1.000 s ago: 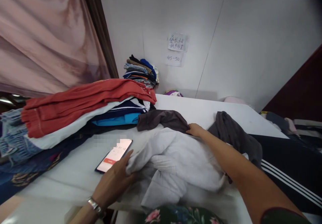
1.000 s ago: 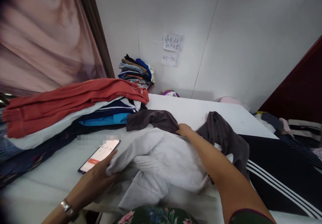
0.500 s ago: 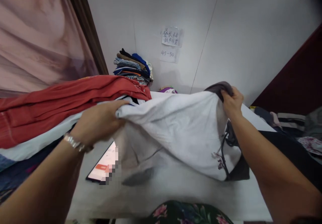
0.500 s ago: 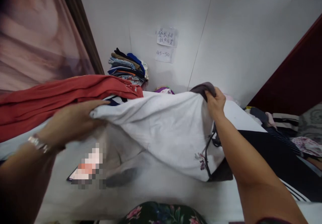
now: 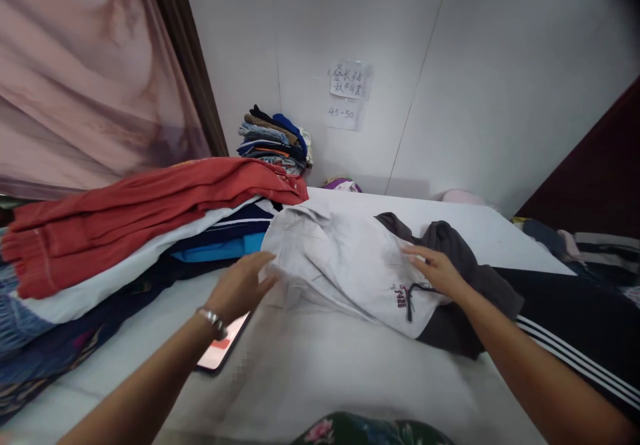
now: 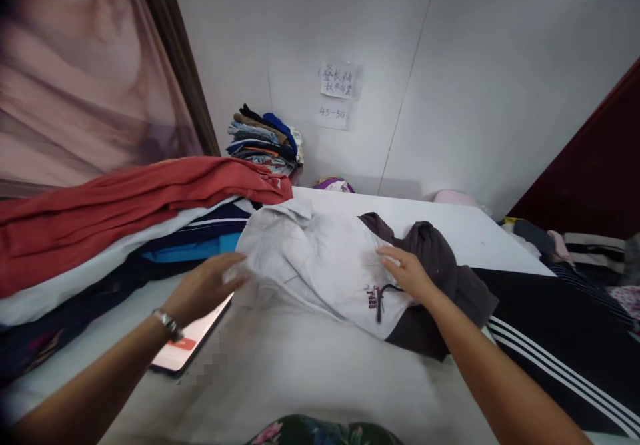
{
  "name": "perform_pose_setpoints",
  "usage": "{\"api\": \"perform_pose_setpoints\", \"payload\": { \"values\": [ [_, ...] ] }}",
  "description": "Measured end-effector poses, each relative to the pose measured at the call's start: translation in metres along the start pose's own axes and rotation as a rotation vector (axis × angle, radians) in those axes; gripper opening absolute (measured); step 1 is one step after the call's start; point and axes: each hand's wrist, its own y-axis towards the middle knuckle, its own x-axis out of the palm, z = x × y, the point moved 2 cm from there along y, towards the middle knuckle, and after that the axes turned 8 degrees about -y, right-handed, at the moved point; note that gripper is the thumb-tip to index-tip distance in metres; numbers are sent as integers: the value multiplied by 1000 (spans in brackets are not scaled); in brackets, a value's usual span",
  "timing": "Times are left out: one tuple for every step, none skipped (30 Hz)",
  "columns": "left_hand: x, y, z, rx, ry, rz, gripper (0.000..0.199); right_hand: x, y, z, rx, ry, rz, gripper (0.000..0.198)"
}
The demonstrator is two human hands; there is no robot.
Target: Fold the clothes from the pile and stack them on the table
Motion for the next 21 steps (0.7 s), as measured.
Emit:
{"api": "perform_pose_setpoints", "payload": {
  "values": [
    [9,-16,-5,20,-24,1,47,-1,-23,7,5,1,20,29],
    [16,-28,-8,48,-43,13,51,-4,-45,14,25,-14,51,29],
    [22,-37,-9,84,-52,25,54,-7,-65,22,55,-27,96,29],
    [26,-42,-9,120,-46,38,58,-11,-84,30,88,-41,148,29],
    [29,-44,-7,151,-24,46,60,-14,-102,37,114,-58,193,28],
    [31,-42,-5,177,13,49,61,-17,-117,44,137,-77,223,29],
    [32,-39,-1,198,60,45,61,-19,-130,50,156,-100,232,31],
    [33,-34,3,217,110,36,60,-20,-141,55,176,-125,223,34],
    [33,-28,8,233,157,24,58,-21,-151,60,197,-152,201,39],
    [34,-22,13,245,196,13,57,-21,-158,64,217,-179,173,44],
    [34,-16,17,250,227,3,53,-21,-164,67,231,-204,144,50],
    [34,-11,21,248,249,-12,47,-22,-169,69,231,-226,117,55],
    [33,-7,23,240,264,-31,37,-22,-172,70,214,-247,89,60],
    [33,-3,25,226,267,-50,25,-22,-174,70,181,-267,58,65],
    [31,-1,25,208,256,-63,15,-22,-176,70,139,-285,22,69],
    [29,-1,24,186,224,-62,9,-23,-176,69,96,-305,-10,73],
    [25,-1,22,165,167,-43,7,-23,-176,69,60,-326,-34,75],
    [20,-3,20,141,84,-4,5,-23,-176,69,34,-348,-46,77],
    [14,-6,18,113,-16,44,6,-22,-175,70,18,-368,-48,77],
    [7,-9,16,79,-114,88,9,-22,-173,71,7,-383,-40,76],
    [-1,-13,15,42,-191,125,12,-22,-172,73,-1,-389,-26,72]
  ]
}}
